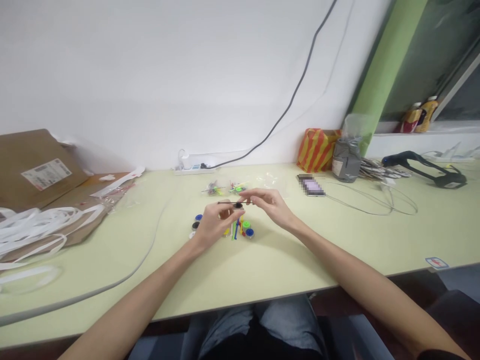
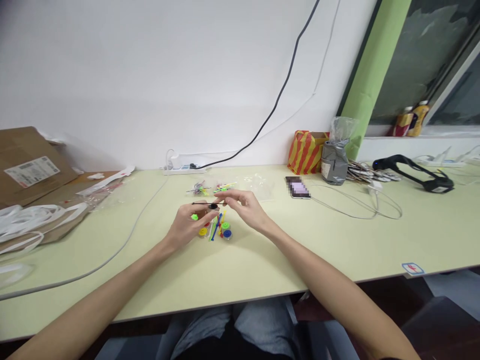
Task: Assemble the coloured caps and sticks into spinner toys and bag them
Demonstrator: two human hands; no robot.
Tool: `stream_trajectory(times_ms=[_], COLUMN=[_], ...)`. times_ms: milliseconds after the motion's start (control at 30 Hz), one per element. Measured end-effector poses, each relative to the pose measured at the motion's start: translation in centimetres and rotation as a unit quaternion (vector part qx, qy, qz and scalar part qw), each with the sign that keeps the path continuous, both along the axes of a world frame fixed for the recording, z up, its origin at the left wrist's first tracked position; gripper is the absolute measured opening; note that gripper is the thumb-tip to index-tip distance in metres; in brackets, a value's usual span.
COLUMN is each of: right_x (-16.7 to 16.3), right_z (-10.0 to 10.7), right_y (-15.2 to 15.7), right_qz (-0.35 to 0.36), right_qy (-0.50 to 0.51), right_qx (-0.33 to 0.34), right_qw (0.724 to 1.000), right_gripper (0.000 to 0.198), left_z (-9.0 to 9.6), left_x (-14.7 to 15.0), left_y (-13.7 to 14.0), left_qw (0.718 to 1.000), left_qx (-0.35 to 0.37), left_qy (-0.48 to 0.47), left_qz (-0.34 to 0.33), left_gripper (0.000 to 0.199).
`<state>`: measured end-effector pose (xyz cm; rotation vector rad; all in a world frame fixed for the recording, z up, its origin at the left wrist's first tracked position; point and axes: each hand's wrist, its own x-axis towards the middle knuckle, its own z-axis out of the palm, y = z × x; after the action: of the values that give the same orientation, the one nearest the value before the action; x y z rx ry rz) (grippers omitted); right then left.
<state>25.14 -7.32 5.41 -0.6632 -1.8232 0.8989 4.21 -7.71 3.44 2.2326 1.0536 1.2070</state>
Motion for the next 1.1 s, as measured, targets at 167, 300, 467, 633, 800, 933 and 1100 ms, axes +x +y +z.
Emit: stream_trajectory(times_ms=[167, 300, 467, 633, 800, 933, 1100], right_x=[-1.2, -0.7, 2.3, 3.7, 3.9, 4.1, 3.9], right_z=[-1.0, -1.2, -0.5, -0.4, -0.3, -0.2, -0.2], right_y=[0.2, 1.2, 2.8, 3.1, 2.8, 2.7, 2.6], right_qz=[-0.060, -0.087, -0.172, -0.174, -0.193, -0.195, -0.198], right_qy=[-0.038, -0.075, -0.263, -0.530, -0.586, -0.600, -0.564], right_qx=[0.039, 0.050, 0.090, 0.068, 0.050, 0.057, 0.093], right_qw=[0.997, 0.992, 0.945, 0.827, 0.785, 0.774, 0.797], right_gripper=[0.017, 0.013, 0.011, 0.015, 0.020, 0.031, 0.029], left_z=[-0.5, -0.9, -0.7, -0.9, -1.1, -1.1, -1.1], left_x=[-0.6, -0.9, -1.8, -1.9, -1.0, -0.6, -0.3], left_y=[0.5, 1.0, 1.8, 1.8, 1.3, 1.2, 1.6], left_qw=[0.988, 0.986, 0.981, 0.973, 0.960, 0.954, 0.952], left_qx=[0.113, 0.108, 0.078, 0.072, 0.094, 0.103, 0.095], left_qy=[0.101, 0.122, 0.170, 0.215, 0.249, 0.258, 0.272], left_qz=[0.005, 0.013, 0.051, -0.036, -0.090, -0.110, -0.099], left_gripper=[0.046, 0.040, 0.036, 0.029, 0.022, 0.021, 0.022])
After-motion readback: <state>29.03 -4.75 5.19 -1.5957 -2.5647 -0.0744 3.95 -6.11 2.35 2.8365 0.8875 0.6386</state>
